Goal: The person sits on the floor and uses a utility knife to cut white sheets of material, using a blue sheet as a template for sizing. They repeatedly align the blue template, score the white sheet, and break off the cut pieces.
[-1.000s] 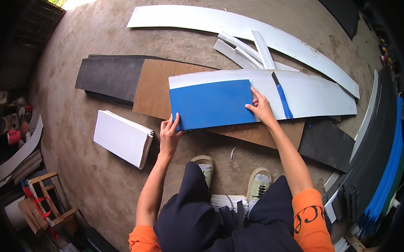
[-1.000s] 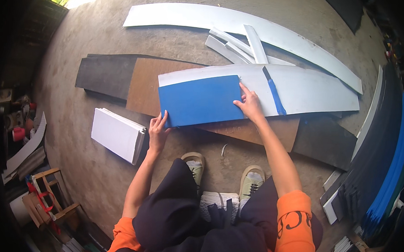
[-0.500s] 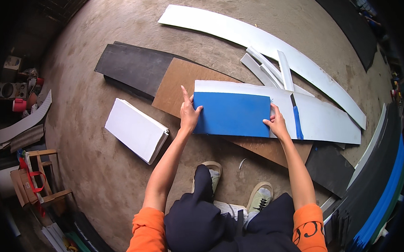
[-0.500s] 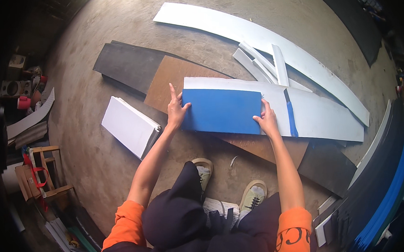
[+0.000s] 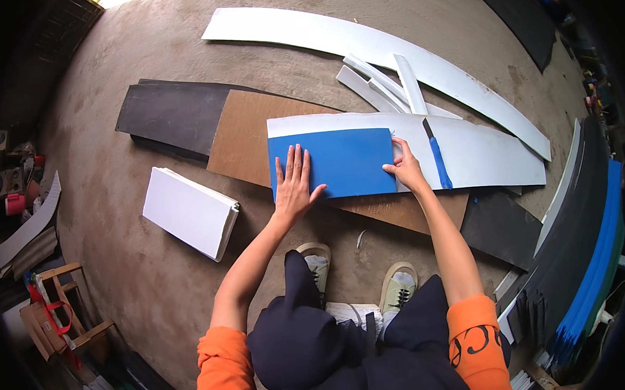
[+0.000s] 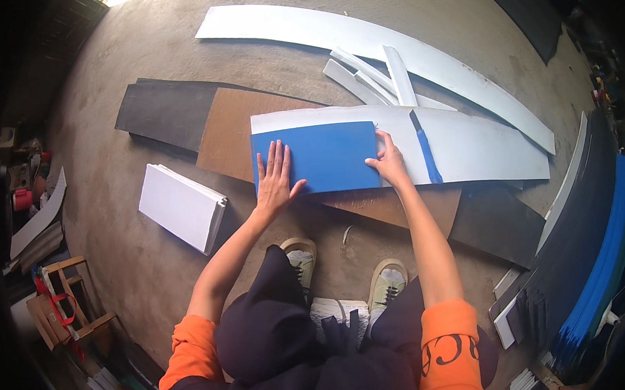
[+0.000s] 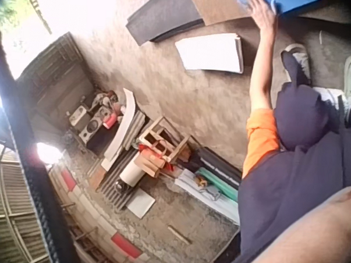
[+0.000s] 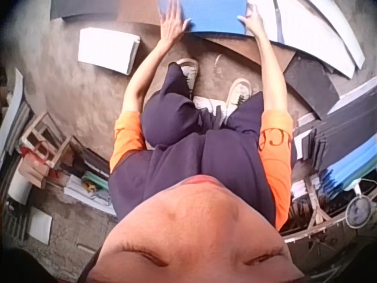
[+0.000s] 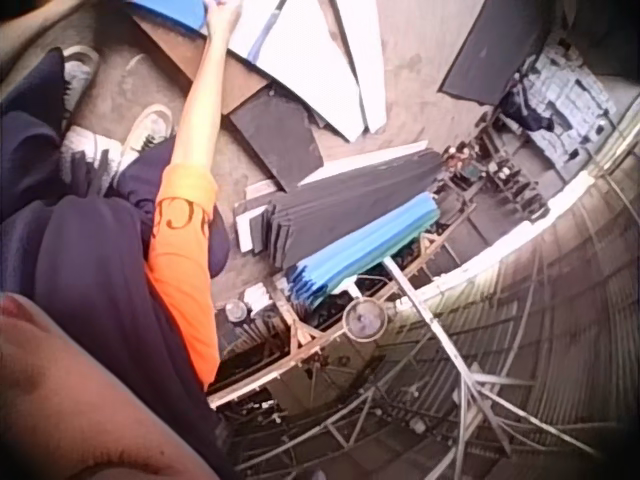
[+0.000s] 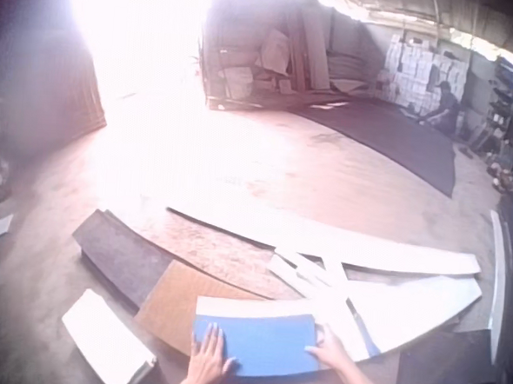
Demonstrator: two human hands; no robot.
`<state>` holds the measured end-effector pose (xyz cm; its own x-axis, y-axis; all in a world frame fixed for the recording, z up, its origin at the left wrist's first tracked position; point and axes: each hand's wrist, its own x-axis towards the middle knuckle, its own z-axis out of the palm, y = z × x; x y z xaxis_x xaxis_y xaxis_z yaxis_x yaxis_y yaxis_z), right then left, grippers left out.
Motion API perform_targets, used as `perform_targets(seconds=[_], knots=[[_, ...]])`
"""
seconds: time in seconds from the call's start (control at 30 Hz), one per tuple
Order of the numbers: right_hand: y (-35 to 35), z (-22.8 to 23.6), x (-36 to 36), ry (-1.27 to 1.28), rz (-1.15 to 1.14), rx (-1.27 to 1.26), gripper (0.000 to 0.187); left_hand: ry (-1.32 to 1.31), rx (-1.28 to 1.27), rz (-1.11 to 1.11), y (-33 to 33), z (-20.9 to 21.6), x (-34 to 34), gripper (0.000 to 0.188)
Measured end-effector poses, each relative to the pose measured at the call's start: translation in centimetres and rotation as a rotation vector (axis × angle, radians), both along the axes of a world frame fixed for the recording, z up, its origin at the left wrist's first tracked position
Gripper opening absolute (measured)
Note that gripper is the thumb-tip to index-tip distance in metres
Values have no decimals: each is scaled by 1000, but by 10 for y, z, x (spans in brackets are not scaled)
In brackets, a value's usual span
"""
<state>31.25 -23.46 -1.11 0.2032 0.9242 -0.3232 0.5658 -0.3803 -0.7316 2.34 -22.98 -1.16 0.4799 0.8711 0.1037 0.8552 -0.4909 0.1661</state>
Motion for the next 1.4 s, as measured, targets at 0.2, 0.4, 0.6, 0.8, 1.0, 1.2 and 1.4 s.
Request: perform_targets(seconds=[0.2, 0.4, 0.6, 0.8, 1.0, 1.2, 1.4], knots=[[-2, -6, -1, 20, -70, 13, 53, 10, -84, -331, 6, 17, 71, 101], [-6, -11, -3, -16, -72, 29, 47, -93, -118, -331, 0, 15, 127, 100], [-13, -11, -3, -71, -46, 224, 39, -63, -96, -340, 2, 15, 133, 100], [-31, 23, 21, -523, -112, 500, 25, -109, -267, -396, 21, 1, 120, 91], [-39, 15, 77, -765, -67, 192, 45, 80, -489, -416, 29, 14, 119, 99], [-26, 41, 45, 474, -467, 163, 19, 62, -472, -382, 25, 15, 115, 103], [-31, 58, 13, 936, -656, 12, 46, -11, -424, -387, 24, 9, 117, 103]])
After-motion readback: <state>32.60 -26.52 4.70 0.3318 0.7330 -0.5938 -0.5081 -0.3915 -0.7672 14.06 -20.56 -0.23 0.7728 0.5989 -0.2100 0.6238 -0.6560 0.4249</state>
